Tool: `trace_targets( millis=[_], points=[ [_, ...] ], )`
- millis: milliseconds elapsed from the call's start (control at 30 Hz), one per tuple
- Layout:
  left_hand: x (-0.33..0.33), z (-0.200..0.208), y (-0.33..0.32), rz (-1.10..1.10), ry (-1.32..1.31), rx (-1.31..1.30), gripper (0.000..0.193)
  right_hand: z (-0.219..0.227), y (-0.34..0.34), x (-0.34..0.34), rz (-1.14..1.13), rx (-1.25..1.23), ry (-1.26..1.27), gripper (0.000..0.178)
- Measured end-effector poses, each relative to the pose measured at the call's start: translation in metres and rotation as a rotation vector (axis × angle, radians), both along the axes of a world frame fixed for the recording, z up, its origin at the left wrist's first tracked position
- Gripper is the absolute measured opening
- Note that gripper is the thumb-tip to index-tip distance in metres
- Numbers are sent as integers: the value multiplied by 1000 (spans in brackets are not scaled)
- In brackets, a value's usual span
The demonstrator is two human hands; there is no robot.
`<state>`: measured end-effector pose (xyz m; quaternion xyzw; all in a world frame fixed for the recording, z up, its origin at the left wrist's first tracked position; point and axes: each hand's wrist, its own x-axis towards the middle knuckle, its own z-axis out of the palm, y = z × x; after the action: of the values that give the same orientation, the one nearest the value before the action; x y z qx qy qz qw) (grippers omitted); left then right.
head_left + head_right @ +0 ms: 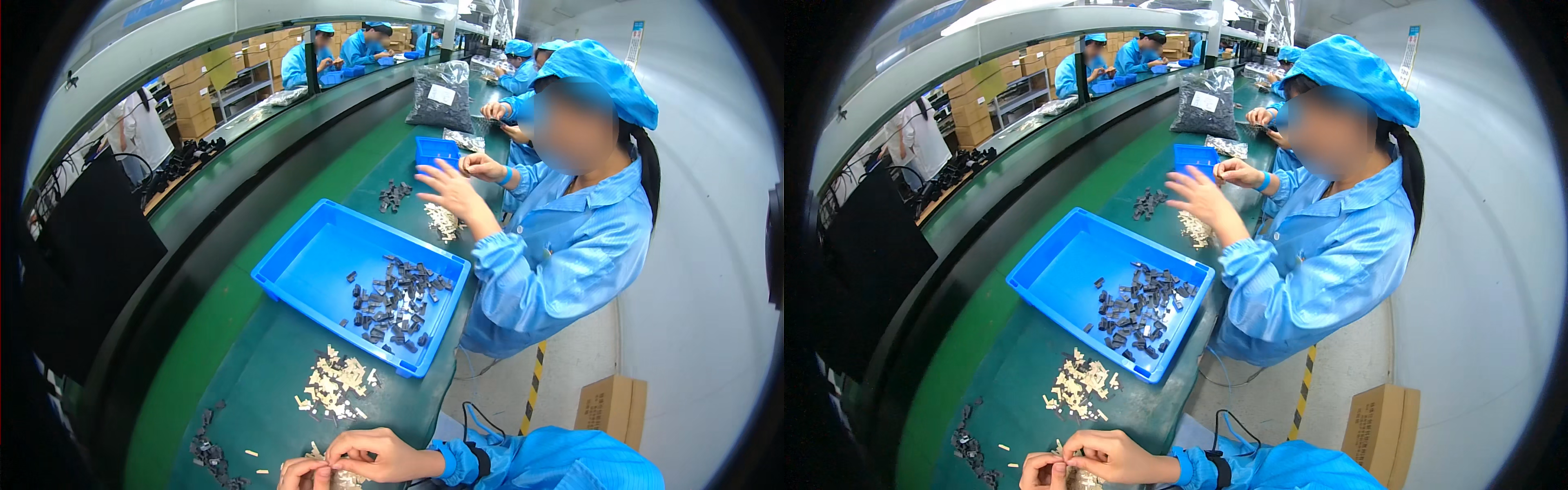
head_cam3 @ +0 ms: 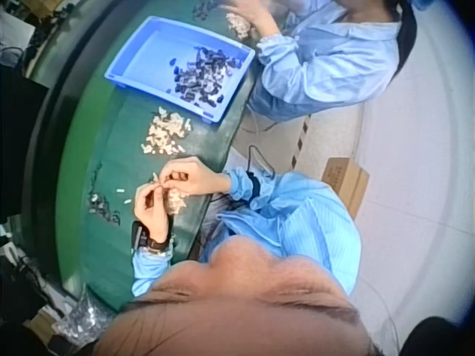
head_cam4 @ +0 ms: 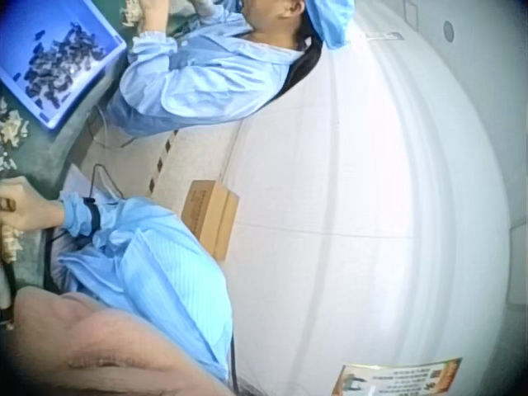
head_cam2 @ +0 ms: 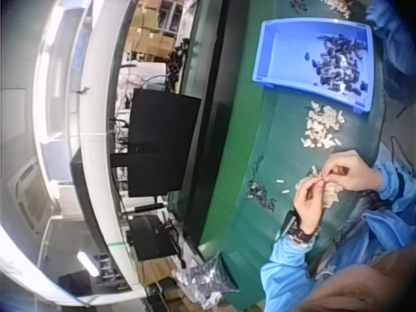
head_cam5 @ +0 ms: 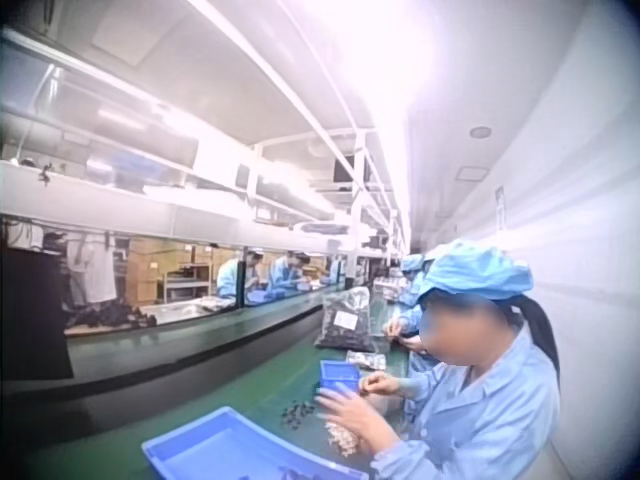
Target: Assembling small electronic or plastic components at a factory assembly line workbench.
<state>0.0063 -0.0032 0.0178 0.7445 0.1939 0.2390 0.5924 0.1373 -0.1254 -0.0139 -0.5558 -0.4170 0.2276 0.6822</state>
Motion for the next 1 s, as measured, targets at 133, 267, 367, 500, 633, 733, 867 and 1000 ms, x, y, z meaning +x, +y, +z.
trace_targets(
  millis=[133,267,367,500,633,733,867,1000],
  points=[
    [3,4,-2,41,13,-55,8,0,0,2,-29,14,-8,11],
    [4,2,-1,127,-23,-308,8,8,3,2,-70,6,-40,10],
    [0,3,-1,152,36,-320,9,17,7,-1,-127,19,-156,10],
    [6,-7,1,68,-61,-369,19,15,5,6,-206,14,-220,12],
    [11,-9,2,-31,-95,-470,16,23,1,7,-214,-85,-183,12],
    [10,-10,2,-27,-113,-480,15,27,5,4,-235,-116,-205,11],
    [9,-8,1,-24,-103,-463,13,22,9,1,-303,-124,-356,14],
    [10,-10,1,29,-95,-386,10,18,12,-1,-312,-97,-446,14]
  ],
)
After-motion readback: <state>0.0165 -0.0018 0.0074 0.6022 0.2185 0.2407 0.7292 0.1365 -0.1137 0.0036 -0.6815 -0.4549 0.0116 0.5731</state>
